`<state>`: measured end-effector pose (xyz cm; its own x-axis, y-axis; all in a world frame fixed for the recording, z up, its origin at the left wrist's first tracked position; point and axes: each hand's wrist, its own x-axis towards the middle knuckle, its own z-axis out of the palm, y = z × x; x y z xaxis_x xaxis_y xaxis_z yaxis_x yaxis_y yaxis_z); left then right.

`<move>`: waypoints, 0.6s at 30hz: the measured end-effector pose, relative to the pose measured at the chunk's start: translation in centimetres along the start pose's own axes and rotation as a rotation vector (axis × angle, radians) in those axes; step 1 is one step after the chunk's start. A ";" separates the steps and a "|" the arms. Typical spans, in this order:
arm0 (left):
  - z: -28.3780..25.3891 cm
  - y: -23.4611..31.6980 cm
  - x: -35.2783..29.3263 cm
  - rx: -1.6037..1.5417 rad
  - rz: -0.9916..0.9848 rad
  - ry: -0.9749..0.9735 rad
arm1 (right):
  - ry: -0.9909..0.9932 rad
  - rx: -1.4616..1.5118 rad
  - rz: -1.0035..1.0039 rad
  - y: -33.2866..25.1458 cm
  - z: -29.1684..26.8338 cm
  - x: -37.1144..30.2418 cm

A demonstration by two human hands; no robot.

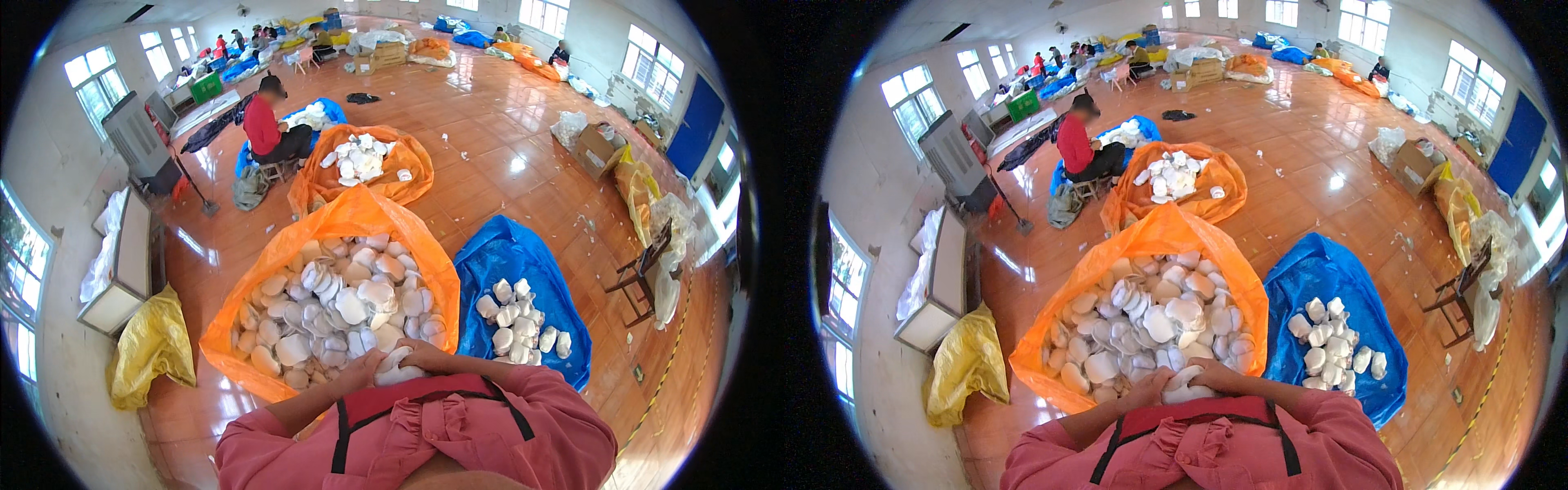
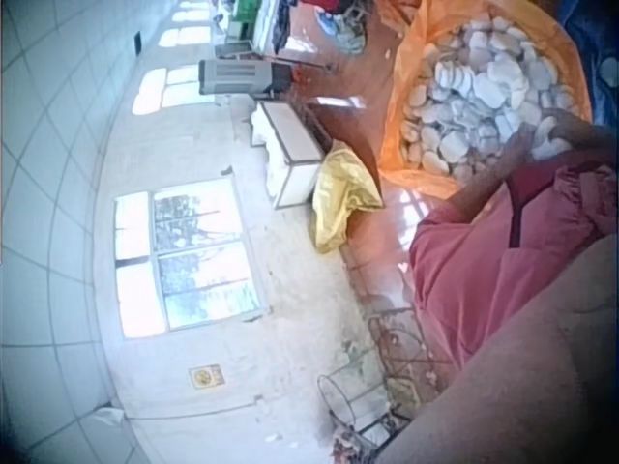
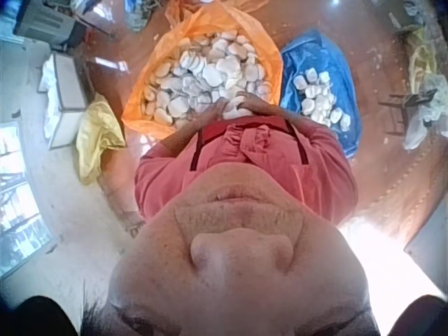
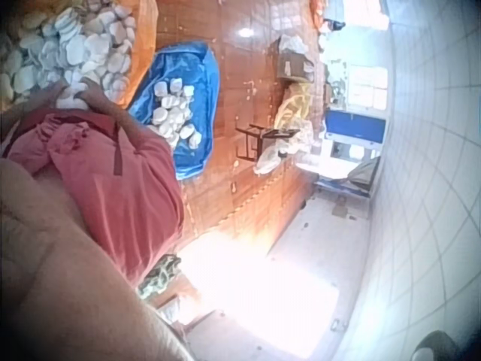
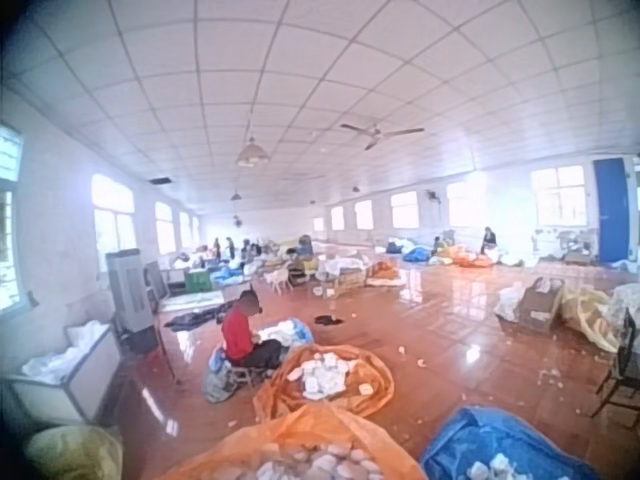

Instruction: The person assembles small white plush toys by hand. They pick a flat white fabric piece, insert a stuffed body, and close the opening, then place the finished toy on a blue tarp. The process is repeated for multiple units.

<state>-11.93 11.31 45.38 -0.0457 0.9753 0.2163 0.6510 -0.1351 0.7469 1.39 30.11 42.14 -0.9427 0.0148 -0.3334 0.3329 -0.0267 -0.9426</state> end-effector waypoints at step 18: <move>1.2 2.3 -0.1 -0.122 -0.261 0.319 | -0.030 0.168 0.096 1.7 -1.3 -0.9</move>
<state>-9.51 11.08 46.32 -0.4421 0.8789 0.1793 0.4931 0.0711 0.8671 2.84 31.36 40.81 -0.9078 -0.0252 -0.4187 0.4154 -0.1928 -0.8890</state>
